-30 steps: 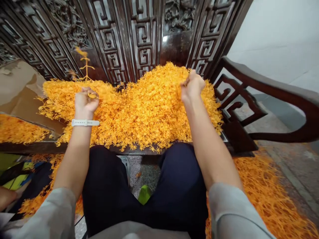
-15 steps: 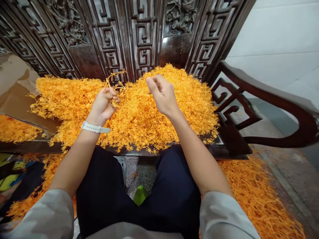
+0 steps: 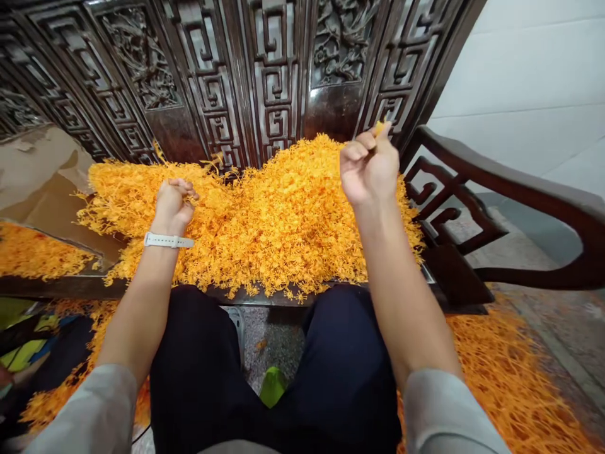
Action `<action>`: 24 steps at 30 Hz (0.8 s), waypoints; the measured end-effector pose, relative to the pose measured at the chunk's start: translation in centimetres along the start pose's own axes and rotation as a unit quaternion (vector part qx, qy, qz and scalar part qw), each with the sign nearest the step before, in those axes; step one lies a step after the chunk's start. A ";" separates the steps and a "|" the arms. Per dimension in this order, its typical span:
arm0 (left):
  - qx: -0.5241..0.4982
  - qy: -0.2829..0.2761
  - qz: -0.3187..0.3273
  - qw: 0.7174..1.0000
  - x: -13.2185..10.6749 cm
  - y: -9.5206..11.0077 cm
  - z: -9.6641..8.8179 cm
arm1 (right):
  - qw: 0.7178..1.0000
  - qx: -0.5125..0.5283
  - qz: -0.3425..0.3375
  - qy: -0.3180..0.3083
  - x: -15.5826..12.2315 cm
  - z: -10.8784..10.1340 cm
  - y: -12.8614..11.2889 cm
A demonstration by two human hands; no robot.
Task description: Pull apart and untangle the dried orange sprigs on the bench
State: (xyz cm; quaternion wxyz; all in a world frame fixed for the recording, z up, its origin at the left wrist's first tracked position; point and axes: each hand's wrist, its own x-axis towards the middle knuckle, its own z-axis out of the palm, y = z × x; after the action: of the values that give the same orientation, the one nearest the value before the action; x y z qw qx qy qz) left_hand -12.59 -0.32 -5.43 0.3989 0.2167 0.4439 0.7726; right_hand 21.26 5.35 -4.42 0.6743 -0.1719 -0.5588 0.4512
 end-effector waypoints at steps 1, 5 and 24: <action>0.008 -0.007 0.004 1.000 -0.2 0.0 0.0 | 0.999 0.005 0.031 0.041 0.2 -0.5 0.8; -0.015 -0.114 -0.060 0.992 -3.4 -1.3 1.9 | 0.980 -0.098 0.163 0.056 -1.5 1.1 4.4; -0.040 -0.095 -0.122 0.987 -5.9 -3.0 3.7 | 0.855 -0.363 -0.261 -0.263 -9.5 11.3 -0.1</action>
State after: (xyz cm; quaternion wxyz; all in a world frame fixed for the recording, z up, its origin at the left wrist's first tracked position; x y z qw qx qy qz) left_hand -5.27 -2.33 -6.02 0.5388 0.2175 0.3961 0.7110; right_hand 11.35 -5.42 -6.50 0.4849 -0.1268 -0.8638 0.0521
